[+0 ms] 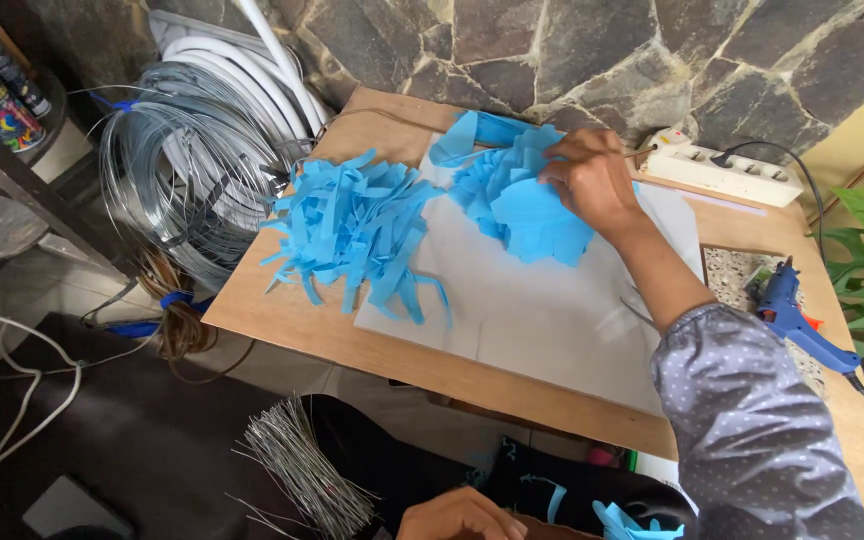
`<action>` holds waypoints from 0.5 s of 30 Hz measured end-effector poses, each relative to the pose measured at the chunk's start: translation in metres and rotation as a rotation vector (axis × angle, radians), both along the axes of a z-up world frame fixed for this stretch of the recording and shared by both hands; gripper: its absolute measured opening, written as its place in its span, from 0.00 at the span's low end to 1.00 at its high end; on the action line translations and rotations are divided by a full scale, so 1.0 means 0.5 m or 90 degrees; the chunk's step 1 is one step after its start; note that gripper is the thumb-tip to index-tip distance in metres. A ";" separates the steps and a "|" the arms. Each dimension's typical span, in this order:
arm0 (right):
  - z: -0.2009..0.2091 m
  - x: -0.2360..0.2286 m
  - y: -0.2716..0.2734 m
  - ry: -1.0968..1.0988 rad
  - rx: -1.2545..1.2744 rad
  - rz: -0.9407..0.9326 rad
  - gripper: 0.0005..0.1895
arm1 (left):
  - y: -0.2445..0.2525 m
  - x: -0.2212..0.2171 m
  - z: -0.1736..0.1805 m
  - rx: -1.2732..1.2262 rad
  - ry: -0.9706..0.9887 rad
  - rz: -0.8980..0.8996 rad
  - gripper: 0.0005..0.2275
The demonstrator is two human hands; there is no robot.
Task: Cutting fabric into leaf shapes and gluing them onto wire stems to create artificial flowers
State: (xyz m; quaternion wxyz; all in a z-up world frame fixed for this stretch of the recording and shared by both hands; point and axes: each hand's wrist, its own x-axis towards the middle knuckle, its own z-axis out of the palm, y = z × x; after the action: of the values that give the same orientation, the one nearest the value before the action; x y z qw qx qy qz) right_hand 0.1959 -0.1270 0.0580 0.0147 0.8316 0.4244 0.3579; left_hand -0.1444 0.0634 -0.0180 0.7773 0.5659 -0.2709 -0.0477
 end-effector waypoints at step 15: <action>0.144 -0.260 -0.111 0.238 -0.242 -0.184 0.12 | -0.042 -0.047 0.079 0.040 0.173 0.002 0.03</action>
State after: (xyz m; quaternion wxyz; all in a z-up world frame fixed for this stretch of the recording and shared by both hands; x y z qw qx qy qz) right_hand 0.0658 -0.1823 0.1298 0.1428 0.9173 0.3562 0.1066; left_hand -0.1679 0.0424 0.0217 0.7888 0.5787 -0.1606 -0.1308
